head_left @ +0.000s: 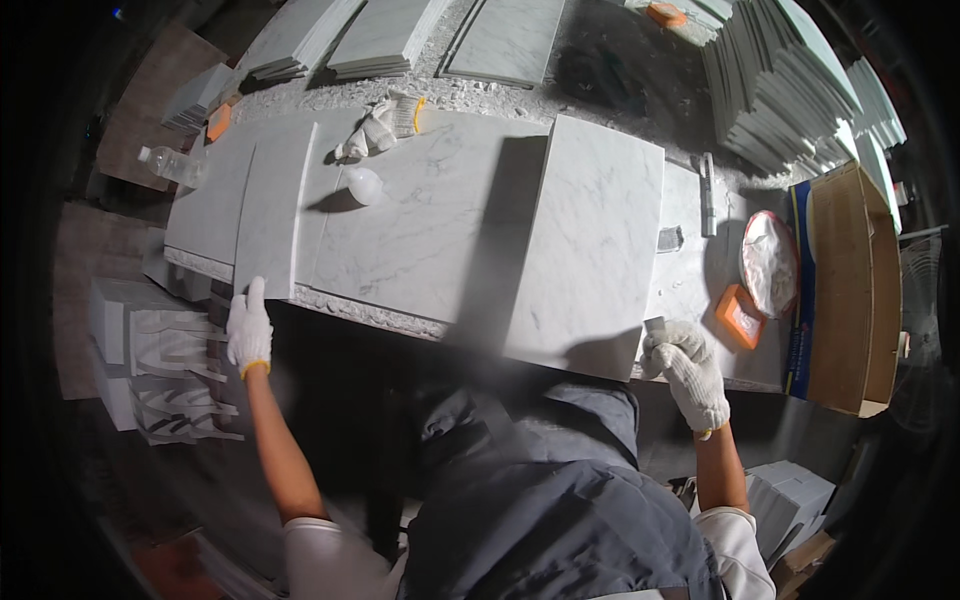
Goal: The person repeatedly scrapes the surface of white rectangular tiles with a metal scraper, then wipes the tiles with a cloth. They handle multiple tiles one at a time, placing some aside and continuing the scraping and wiping cycle.
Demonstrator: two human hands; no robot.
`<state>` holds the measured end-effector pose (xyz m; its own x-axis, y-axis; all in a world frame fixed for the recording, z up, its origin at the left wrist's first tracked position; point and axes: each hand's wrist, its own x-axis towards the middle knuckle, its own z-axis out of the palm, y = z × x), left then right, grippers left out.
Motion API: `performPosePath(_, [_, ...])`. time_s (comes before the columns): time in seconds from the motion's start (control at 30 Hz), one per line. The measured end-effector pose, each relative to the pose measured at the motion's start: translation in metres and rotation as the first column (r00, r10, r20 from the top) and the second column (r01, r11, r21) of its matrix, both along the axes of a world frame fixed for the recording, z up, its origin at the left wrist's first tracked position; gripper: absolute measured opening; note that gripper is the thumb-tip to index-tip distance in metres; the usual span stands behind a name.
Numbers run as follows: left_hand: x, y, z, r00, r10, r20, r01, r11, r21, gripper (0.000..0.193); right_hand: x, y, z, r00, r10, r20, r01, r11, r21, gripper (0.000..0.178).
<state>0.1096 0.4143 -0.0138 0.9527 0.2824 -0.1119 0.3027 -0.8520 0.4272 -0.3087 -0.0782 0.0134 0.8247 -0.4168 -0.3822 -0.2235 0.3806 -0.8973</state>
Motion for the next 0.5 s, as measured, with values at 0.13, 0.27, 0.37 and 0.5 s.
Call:
performPosePath(0.13, [0.007, 0.000, -0.020, 0.922, 0.325, 0.210, -0.201, 0.866, -0.457, 0.073, 0.005, 0.007, 0.000, 0.993, -0.119, -0.012, 0.118, 0.992, -0.042, 0.026])
performPosePath(0.27, [0.018, 0.019, -0.046, 0.884, 0.416, -0.214, -0.324, 0.214, -0.922, 0.078, 0.015, 0.013, 0.000, 0.984, -0.162, 0.067, 0.164, 0.986, -0.030, 0.027])
performPosePath(0.37, [0.030, 0.033, -0.054, 0.940, 0.255, -0.228, -0.273, 0.156, -0.949, 0.057, 0.019, 0.016, -0.002, 0.973, -0.212, 0.097, 0.216, 0.976, -0.038, 0.024])
performPosePath(0.5, [0.044, 0.035, -0.039, 0.930, 0.224, -0.291, -0.315, 0.079, -0.946, 0.036, 0.024, 0.016, -0.001, 0.971, -0.216, 0.102, 0.231, 0.959, -0.164, 0.025])
